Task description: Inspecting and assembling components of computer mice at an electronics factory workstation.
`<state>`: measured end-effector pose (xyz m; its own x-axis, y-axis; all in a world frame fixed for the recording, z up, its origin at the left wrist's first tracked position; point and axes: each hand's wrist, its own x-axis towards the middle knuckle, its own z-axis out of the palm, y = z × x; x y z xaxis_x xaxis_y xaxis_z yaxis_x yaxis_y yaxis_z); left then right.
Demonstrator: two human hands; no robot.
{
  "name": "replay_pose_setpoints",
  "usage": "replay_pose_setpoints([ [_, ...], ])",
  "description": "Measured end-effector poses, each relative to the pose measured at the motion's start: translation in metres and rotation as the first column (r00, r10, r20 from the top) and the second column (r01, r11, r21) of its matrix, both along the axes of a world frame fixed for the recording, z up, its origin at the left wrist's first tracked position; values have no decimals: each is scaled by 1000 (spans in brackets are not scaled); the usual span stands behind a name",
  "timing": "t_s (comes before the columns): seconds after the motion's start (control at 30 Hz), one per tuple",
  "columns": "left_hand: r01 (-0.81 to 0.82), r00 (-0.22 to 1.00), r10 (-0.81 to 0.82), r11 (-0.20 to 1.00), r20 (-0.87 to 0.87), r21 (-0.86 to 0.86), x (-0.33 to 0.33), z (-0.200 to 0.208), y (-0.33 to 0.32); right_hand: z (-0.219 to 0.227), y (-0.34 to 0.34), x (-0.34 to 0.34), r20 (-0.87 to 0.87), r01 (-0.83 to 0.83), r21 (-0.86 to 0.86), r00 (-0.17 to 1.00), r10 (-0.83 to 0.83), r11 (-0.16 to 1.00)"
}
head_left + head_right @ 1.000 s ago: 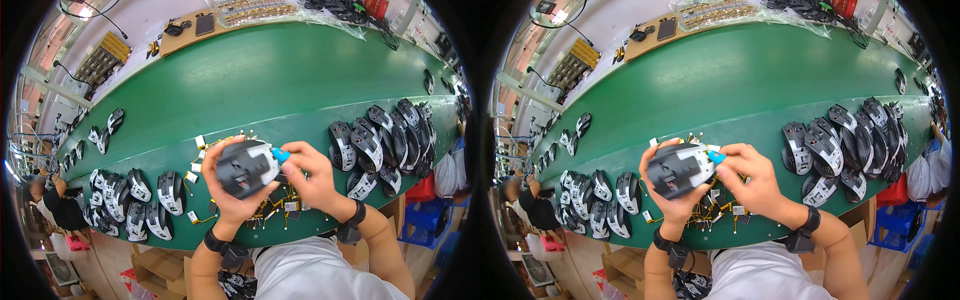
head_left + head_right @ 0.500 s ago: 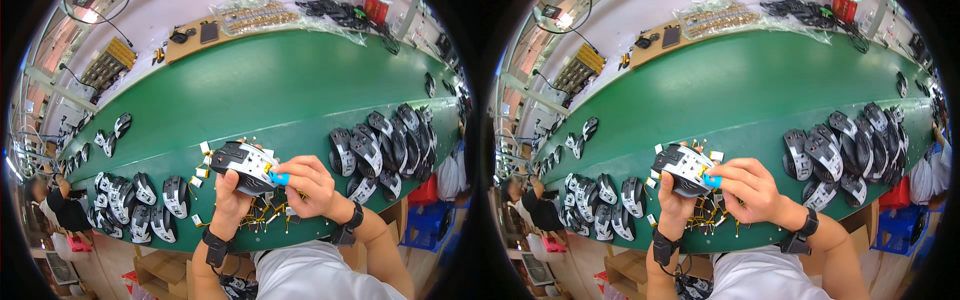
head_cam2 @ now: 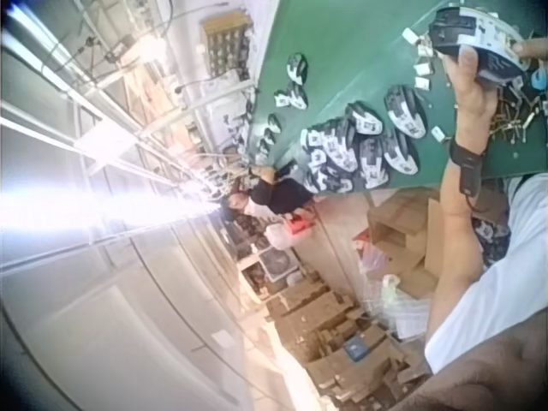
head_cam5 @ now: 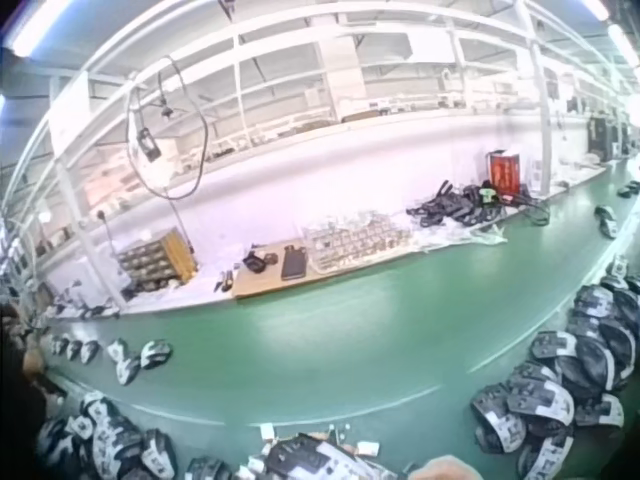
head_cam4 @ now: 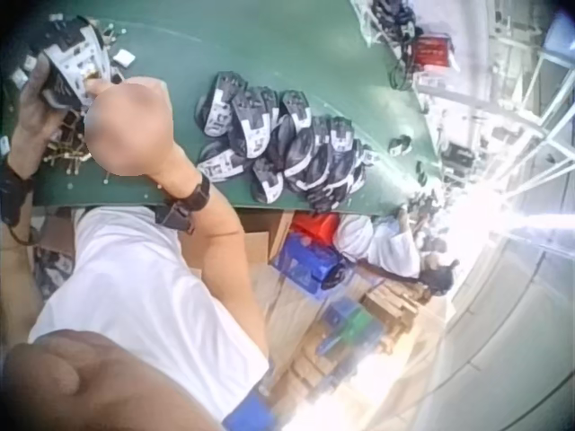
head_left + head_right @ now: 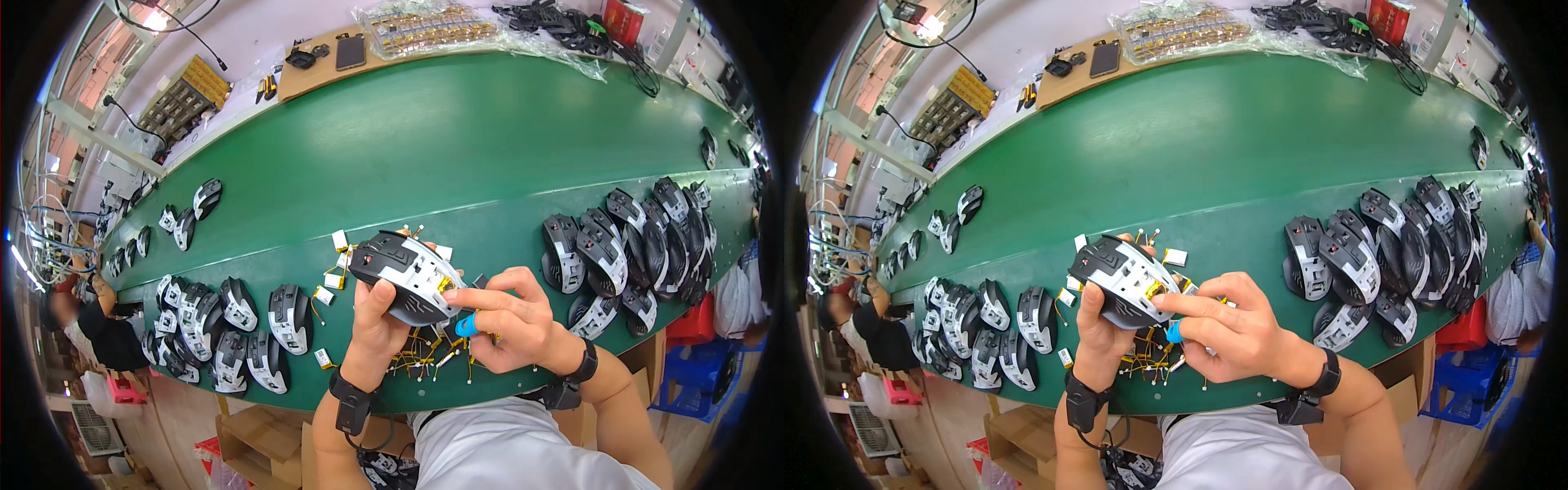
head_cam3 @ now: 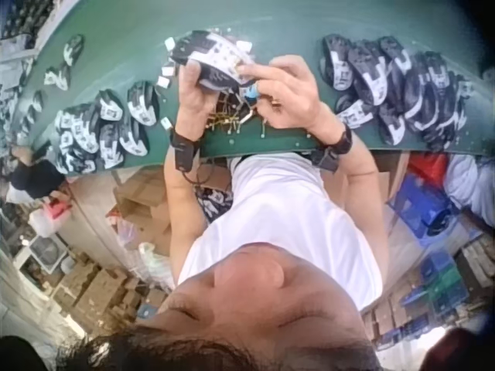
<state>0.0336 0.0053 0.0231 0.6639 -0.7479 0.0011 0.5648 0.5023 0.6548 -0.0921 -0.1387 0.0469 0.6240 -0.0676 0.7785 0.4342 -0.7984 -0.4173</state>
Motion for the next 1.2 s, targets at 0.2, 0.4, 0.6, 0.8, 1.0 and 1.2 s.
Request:
replay_pose_setpoints([
  [0.2, 83, 997, -83, 996, 8, 29, -7, 2, -1, -1, 0, 2, 20, -88, 176, 996, 86, 981],
  [0.4, 85, 996, -84, 991, -11, 104, -5, 4, -5, 0, -9, -1, -138, -170, 478, 955, 264, 862],
  [0.6, 110, 991, -116, 991, 67, 79, -1, 28, -7, 10, -24, 1, 53, -223, 753, 958, 281, 619],
  [0.8, 13, 974, -105, 911, 201, 411, 35, 28, -15, -2, -29, 3, -159, -54, 757, 951, 264, 651],
  [1.0, -95, 881, -159, 862, 445, 497, 116, 24, -61, 0, -16, 4, -178, -32, 738, 954, 240, 674],
  [1.2, -699, 337, -320, 545, 885, 463, 119, 12, -56, -9, -20, 9, -214, 24, 677, 963, 165, 735],
])
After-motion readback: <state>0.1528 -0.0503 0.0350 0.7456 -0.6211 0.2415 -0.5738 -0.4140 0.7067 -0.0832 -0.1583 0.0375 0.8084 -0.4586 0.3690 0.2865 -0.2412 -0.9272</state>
